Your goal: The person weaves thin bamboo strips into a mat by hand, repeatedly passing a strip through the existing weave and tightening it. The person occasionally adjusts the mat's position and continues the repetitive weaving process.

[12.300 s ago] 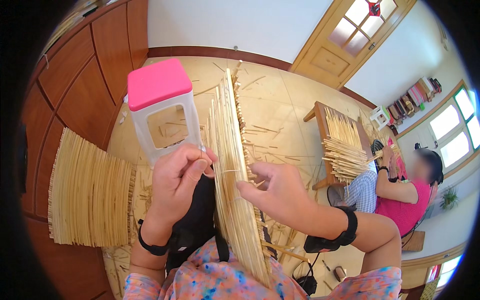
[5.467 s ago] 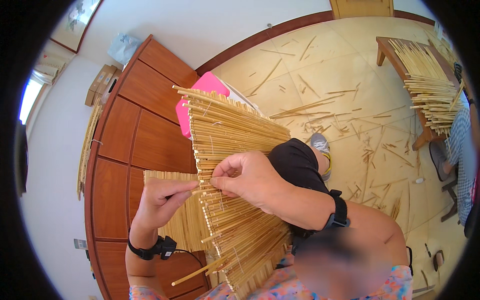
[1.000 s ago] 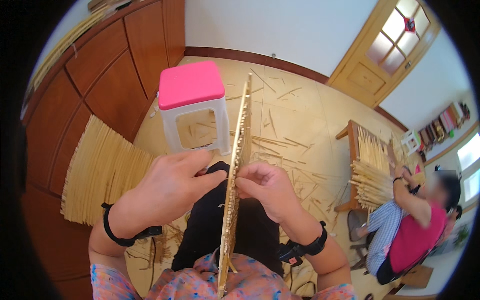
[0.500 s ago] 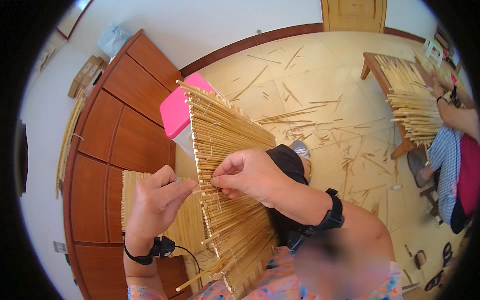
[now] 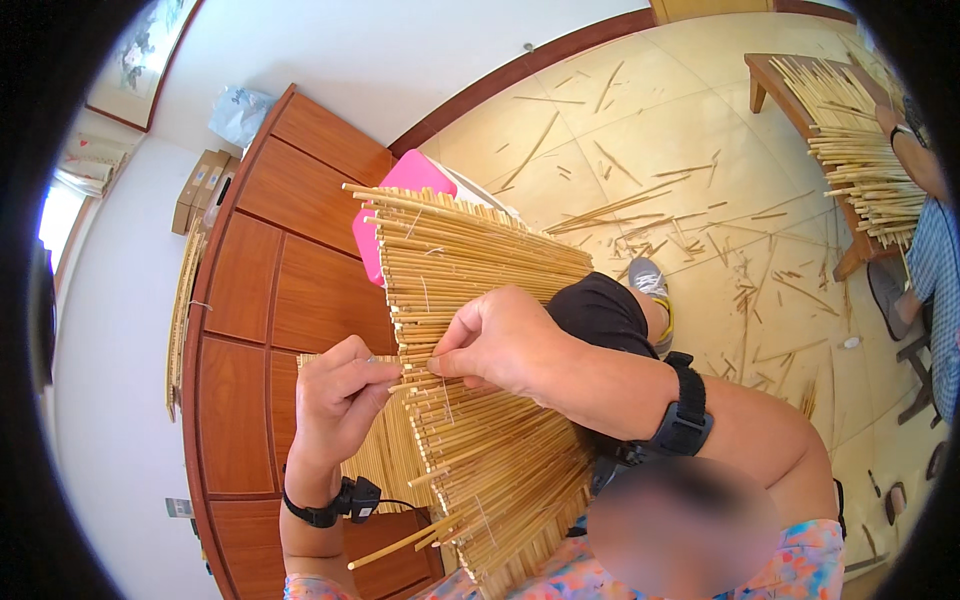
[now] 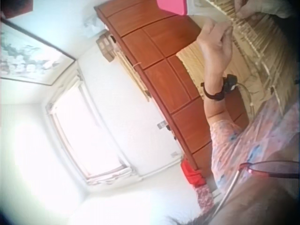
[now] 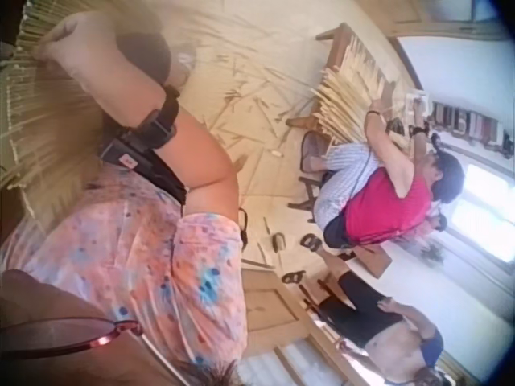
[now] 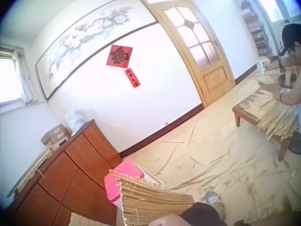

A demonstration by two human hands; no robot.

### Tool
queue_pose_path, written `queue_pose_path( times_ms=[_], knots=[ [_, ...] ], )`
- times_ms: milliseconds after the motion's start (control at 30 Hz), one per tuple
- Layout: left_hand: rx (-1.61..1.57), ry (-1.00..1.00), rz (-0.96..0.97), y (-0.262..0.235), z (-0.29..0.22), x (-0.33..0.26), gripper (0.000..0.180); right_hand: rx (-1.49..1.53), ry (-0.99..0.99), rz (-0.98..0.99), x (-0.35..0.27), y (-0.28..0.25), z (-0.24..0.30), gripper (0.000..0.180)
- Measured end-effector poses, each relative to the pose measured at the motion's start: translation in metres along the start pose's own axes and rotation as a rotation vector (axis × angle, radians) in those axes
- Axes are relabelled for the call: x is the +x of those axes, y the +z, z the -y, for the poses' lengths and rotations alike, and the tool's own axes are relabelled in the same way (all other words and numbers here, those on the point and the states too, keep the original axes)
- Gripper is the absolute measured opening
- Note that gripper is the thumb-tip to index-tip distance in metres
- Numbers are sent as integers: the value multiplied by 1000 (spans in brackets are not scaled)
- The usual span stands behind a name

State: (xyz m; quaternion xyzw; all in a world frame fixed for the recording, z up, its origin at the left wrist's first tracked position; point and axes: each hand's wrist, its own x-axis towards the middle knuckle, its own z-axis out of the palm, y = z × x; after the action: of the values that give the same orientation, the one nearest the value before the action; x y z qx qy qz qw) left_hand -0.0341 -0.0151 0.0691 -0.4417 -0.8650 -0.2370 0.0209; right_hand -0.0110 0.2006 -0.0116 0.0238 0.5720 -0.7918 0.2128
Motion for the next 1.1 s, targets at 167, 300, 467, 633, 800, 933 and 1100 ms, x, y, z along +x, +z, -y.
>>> queue_pose_path(
  times_ms=[167,300,467,633,800,933,1100],
  knots=[
    [-153,-121,6,1,10,-6,23,-23,-51,14,3,0,-5,13],
    [-122,-124,22,-1,7,-6,16,-2,-74,11,3,0,-11,13],
    [-265,-330,47,-6,-3,-5,11,40,-68,33,4,-3,-12,13],
    [-68,-224,93,-9,-8,-3,10,6,-58,53,7,-4,-9,15],
    [255,98,70,-5,-12,3,18,-27,-74,76,4,-9,0,14],
    [300,168,17,3,-8,0,24,-96,-90,100,7,-10,1,14],
    [262,136,-19,9,-5,-2,26,-125,-105,108,6,-9,2,16]
  ],
)
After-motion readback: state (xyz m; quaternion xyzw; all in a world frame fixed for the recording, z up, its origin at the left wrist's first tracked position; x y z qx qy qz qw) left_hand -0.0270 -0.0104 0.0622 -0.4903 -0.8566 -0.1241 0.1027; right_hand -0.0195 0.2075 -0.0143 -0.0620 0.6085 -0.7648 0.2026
